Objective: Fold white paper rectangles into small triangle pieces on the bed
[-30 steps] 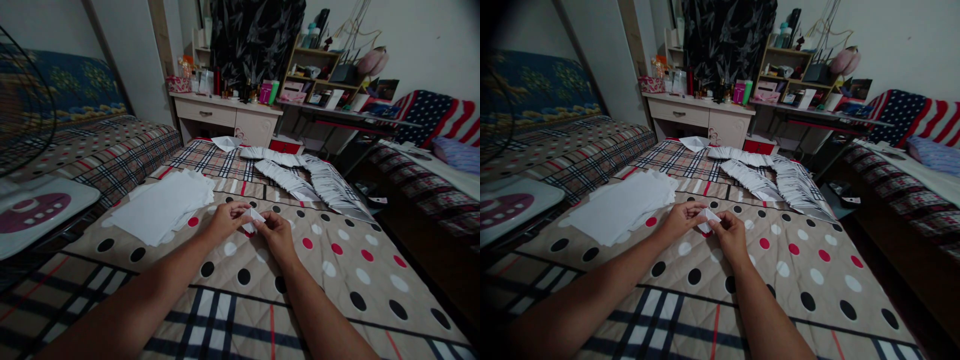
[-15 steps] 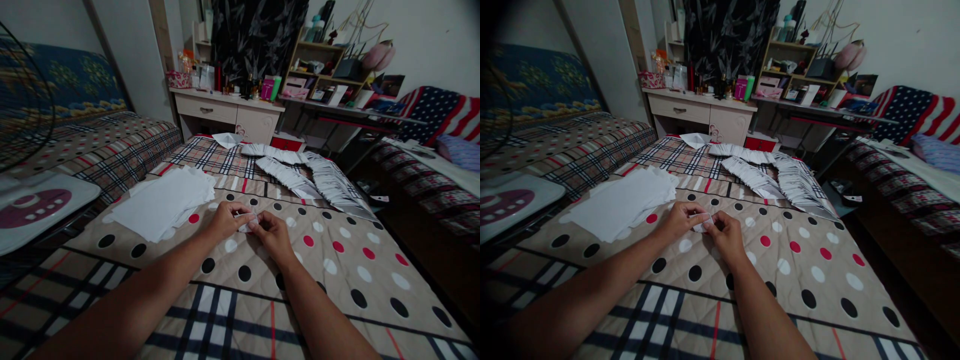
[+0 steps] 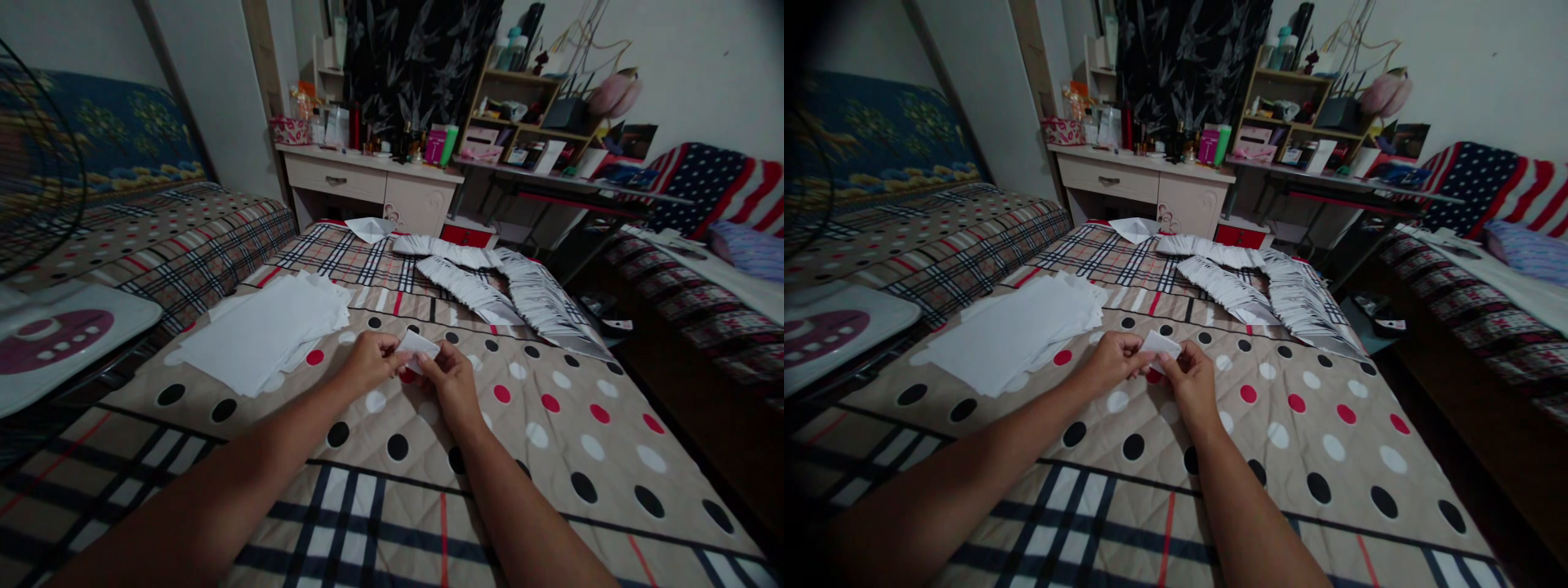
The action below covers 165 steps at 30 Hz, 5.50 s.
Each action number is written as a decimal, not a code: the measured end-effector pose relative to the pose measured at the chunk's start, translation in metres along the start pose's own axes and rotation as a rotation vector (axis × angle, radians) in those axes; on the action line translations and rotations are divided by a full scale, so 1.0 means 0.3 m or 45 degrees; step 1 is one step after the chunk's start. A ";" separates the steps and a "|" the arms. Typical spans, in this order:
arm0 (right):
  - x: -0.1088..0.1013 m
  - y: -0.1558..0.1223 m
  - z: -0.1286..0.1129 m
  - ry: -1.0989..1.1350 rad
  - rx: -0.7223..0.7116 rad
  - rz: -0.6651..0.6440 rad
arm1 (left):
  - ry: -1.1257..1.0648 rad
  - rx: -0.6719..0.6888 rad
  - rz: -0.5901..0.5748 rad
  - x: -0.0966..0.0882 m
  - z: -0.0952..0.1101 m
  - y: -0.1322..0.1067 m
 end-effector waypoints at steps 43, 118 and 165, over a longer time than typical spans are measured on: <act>0.021 -0.110 -0.213 -0.755 -0.808 0.304 | 0.856 0.663 0.073 0.021 0.219 -0.051; -0.047 0.010 -0.083 -0.889 -0.367 0.126 | 1.209 0.812 -0.060 -0.006 0.200 -0.030; -0.140 -0.008 -0.063 -0.030 -0.283 0.395 | 0.477 0.460 0.260 -0.084 0.119 -0.003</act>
Point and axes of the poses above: each hand's wrist, its own y-axis towards the middle knuckle, its own x-axis out of the palm, z = x × y, the point moved 10 cm from there along y, towards the middle knuckle, and after that the axes turned 7 degrees about x, right-handed, at the moved point
